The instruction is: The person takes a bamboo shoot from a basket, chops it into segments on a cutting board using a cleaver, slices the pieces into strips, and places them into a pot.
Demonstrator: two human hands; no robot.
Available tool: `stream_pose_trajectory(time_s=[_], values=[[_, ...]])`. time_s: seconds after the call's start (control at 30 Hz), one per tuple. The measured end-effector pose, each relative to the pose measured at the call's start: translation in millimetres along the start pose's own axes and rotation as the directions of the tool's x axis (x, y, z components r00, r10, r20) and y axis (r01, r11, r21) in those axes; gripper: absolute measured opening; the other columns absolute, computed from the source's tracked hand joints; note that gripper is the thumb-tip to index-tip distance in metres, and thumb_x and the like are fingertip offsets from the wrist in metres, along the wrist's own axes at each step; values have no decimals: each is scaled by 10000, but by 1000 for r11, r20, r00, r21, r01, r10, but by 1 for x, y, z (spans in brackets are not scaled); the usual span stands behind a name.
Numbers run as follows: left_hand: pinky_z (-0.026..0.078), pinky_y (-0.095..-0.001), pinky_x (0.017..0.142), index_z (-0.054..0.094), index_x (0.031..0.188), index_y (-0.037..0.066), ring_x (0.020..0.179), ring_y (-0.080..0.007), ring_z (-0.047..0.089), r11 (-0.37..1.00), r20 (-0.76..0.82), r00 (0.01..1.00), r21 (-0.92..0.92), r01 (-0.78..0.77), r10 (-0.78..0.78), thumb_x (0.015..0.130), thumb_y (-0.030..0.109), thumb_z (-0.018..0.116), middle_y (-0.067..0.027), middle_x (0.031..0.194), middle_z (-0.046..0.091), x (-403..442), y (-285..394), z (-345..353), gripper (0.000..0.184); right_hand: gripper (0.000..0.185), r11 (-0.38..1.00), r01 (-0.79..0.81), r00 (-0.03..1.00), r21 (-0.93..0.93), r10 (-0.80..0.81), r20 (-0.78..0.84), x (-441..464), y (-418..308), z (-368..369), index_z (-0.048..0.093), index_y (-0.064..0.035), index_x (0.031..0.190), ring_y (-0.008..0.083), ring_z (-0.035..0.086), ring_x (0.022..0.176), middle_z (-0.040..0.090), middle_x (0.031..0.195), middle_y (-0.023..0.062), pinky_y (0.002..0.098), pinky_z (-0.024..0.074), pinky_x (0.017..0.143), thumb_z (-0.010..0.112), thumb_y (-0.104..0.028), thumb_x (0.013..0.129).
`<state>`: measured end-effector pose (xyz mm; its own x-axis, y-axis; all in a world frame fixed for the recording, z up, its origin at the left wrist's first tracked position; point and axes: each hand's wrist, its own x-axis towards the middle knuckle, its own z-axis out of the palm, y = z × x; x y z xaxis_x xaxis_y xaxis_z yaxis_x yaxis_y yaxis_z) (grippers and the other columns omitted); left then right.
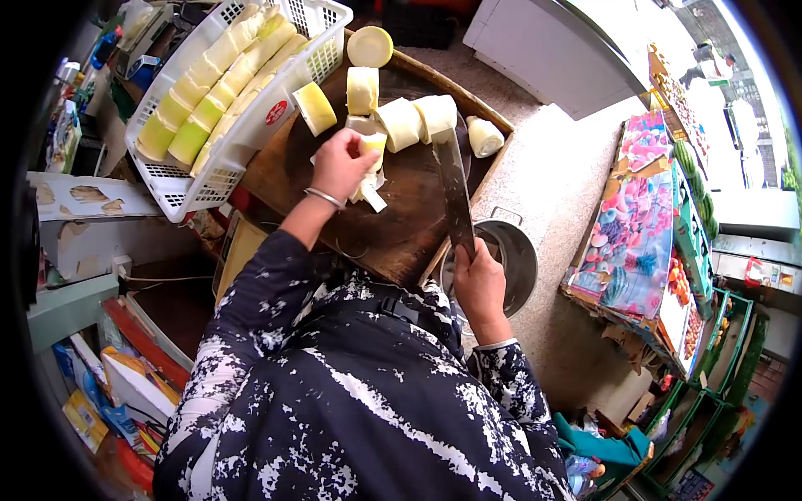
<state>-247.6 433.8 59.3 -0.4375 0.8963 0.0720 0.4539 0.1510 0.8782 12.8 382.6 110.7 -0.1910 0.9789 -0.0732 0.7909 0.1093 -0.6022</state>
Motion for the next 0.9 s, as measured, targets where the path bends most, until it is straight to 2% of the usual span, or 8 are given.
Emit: stream_pose_trajectory(time_s=[0.07,0.13,0.2,0.33,0.5,0.73,0.8,0.9], values=[[477,-235,595,576,869,11,650,-93,580,797,212,967,-556,236,-139,776,118,683,-22,753,619,-8,11,-36,178,136,997,14,999,73,-18,47,1,0,0,554,-62,898,390,588,696,602,718,202,445,455,580,541,-192,861],[476,-228,611,553,986,27,696,-99,572,474,311,930,-800,368,-198,802,101,657,-34,859,609,-22,10,-77,223,137,992,40,997,116,-46,55,2,-2,3,553,-52,887,390,586,695,597,709,205,437,452,578,544,-185,858],[490,-245,667,525,1084,21,789,-141,580,251,306,942,-909,333,-138,825,54,611,-62,976,593,-42,-1,-113,275,135,989,81,975,123,-104,195,6,-11,6,555,-52,889,390,586,688,595,703,208,435,452,583,548,-182,855],[437,-329,679,465,1220,47,943,-223,545,-118,225,972,-966,232,65,861,154,564,-106,1106,561,-92,-63,-156,387,209,980,128,863,154,-187,470,16,-34,29,568,-40,920,402,583,702,597,706,219,458,452,621,555,-234,841],[421,-324,654,512,1198,89,957,-234,526,-69,245,967,-968,240,-75,858,111,539,-102,1157,548,-137,-80,-159,342,246,959,234,691,157,-278,668,32,-49,71,573,-10,912,407,580,785,602,787,245,454,453,681,559,-239,825],[450,-325,664,458,1261,93,934,-230,551,-117,389,921,-915,386,-3,865,70,503,-92,1102,572,-125,-91,-97,399,260,976,133,812,174,-208,545,54,-24,71,593,19,862,414,583,774,598,756,250,438,460,674,604,-231,791],[451,-308,638,446,1268,84,919,-200,559,-62,514,856,-857,511,-50,850,58,502,-79,1101,578,-114,-96,-87,422,268,985,156,855,76,-173,489,57,-24,66,580,24,836,422,576,766,593,745,254,453,455,670,606,-240,792],[455,-271,576,461,1203,88,820,-163,572,16,499,843,-859,512,-199,823,101,526,-62,1011,586,-116,-88,-88,386,270,979,193,854,63,-199,481,52,-34,62,565,19,842,426,571,757,591,734,250,474,450,674,581,-248,810]])
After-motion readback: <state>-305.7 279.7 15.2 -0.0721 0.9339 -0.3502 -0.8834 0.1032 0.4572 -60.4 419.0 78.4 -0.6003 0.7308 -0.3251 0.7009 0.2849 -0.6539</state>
